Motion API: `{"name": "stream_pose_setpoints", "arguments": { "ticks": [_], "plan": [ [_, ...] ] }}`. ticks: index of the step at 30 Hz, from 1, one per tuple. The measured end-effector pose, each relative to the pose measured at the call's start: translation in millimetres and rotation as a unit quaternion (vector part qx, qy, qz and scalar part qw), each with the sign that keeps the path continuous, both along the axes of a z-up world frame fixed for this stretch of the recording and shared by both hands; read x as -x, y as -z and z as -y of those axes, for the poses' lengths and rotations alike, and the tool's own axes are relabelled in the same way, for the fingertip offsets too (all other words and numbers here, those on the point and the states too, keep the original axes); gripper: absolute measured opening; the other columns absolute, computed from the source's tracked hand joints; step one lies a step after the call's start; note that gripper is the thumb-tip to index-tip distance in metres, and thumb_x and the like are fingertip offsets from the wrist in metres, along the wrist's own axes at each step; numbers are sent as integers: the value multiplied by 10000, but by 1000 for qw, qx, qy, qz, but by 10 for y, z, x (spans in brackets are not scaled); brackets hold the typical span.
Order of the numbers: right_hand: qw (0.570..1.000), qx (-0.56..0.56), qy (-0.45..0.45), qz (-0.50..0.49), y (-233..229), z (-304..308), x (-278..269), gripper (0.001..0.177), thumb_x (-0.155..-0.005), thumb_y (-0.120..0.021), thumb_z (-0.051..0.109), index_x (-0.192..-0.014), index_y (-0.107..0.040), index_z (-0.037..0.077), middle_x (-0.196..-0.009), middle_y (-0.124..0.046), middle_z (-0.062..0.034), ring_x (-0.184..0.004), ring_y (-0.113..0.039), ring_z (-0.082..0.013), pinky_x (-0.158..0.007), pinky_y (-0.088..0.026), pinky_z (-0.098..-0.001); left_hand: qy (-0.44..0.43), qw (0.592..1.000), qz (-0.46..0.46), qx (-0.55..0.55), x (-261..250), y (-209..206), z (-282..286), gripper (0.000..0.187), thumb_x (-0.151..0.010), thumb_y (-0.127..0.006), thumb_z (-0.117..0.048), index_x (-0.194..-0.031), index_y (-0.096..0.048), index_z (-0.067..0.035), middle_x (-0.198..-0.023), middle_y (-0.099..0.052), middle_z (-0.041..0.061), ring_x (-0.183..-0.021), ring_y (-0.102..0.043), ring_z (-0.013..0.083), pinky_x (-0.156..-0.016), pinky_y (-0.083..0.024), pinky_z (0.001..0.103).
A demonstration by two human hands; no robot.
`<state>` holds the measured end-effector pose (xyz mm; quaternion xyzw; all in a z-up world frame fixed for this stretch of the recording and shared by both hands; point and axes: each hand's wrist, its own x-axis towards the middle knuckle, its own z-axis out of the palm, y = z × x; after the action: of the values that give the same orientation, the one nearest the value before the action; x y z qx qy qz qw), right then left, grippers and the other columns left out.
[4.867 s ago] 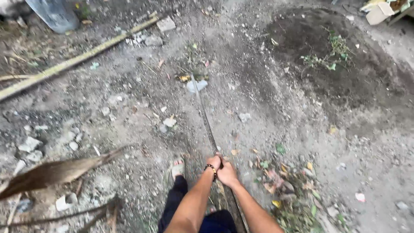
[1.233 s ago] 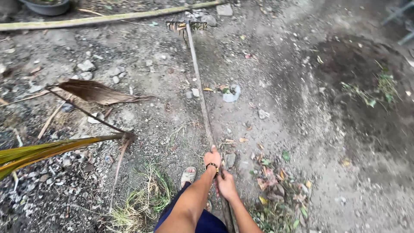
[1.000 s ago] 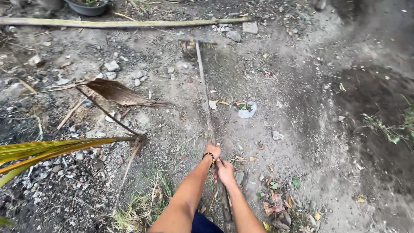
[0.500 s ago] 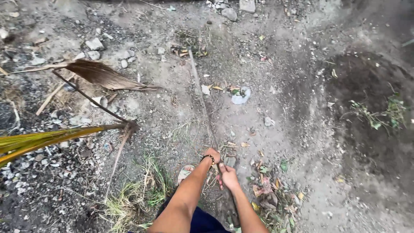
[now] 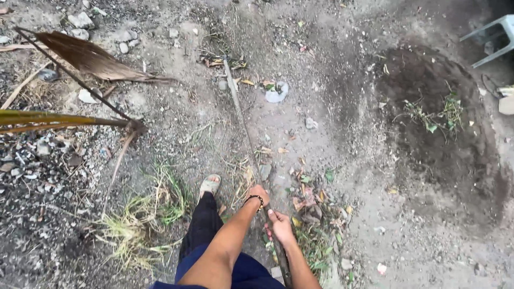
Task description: Using a rake to gather yard debris, leaves, and twigs into a pile on the ground.
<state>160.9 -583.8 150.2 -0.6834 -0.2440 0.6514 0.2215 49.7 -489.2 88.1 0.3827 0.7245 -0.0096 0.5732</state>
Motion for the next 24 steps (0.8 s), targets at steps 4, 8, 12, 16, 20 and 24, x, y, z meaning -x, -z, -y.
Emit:
{"name": "stream_pose_setpoints", "arguments": {
  "ticks": [4, 8, 12, 16, 20, 24],
  "plan": [
    [1000, -11, 6, 8, 13, 692, -362, 308, -1038, -563, 250, -870, -561, -7, -596, -581, -148, -342, -467, -198, -265, -367, -326, 61, 998, -4, 7, -382, -39, 633, 338, -1006, -542, -310, -1069, -716, -27, -1138, -698, 214, -1037, -679, 392, -841, -580, 453],
    [1000, 12, 18, 22, -66, 1403, -652, 273, -1040, -541, 242, -1154, -609, 3, -642, -602, -112, -372, -489, -178, -291, -405, -308, 24, 998, 37, 43, -696, -126, 1272, 281, -978, -632, -279, -1097, -665, -28, -1158, -609, 177, -954, -653, 304, -788, -547, 385],
    [999, 1, 12, 37, -102, 1901, -742, 319, -1048, -502, 239, -1177, -643, -16, -626, -582, -105, -354, -488, -177, -278, -407, -295, 89, 995, 31, 31, -822, -109, 1565, 381, -957, -610, -321, -1193, -659, -26, -1251, -674, 188, -1120, -670, 329, -962, -542, 376],
    [998, 37, 19, 39, -228, 2365, -750, 288, -1062, -496, 246, -1075, -612, -18, -600, -543, -83, -365, -473, -182, -294, -400, -307, 13, 999, 40, 28, -1012, 425, 1898, 426, -852, -634, -339, -1075, -721, 13, -1161, -715, 176, -1065, -688, 329, -914, -548, 358],
    [997, 43, 22, 63, -182, 2965, -776, 142, -1003, -615, 173, -1076, -582, 56, -585, -527, -107, -338, -439, -180, -256, -371, -326, -104, 977, 99, 155, -1125, 291, 2269, 421, -937, -552, -439, -1042, -537, -32, -826, -675, 111, -618, -594, 209, -572, -442, 372],
    [998, 27, 15, 55, -373, 3191, -738, 156, -1019, -603, 171, -964, -574, 28, -574, -539, -113, -320, -451, -191, -274, -326, -330, -125, 987, -27, 100, -1497, 797, 2727, 502, -965, -543, -436, -1089, -710, 20, -1172, -724, 158, -1081, -698, 335, -882, -560, 409]
  ]
}}
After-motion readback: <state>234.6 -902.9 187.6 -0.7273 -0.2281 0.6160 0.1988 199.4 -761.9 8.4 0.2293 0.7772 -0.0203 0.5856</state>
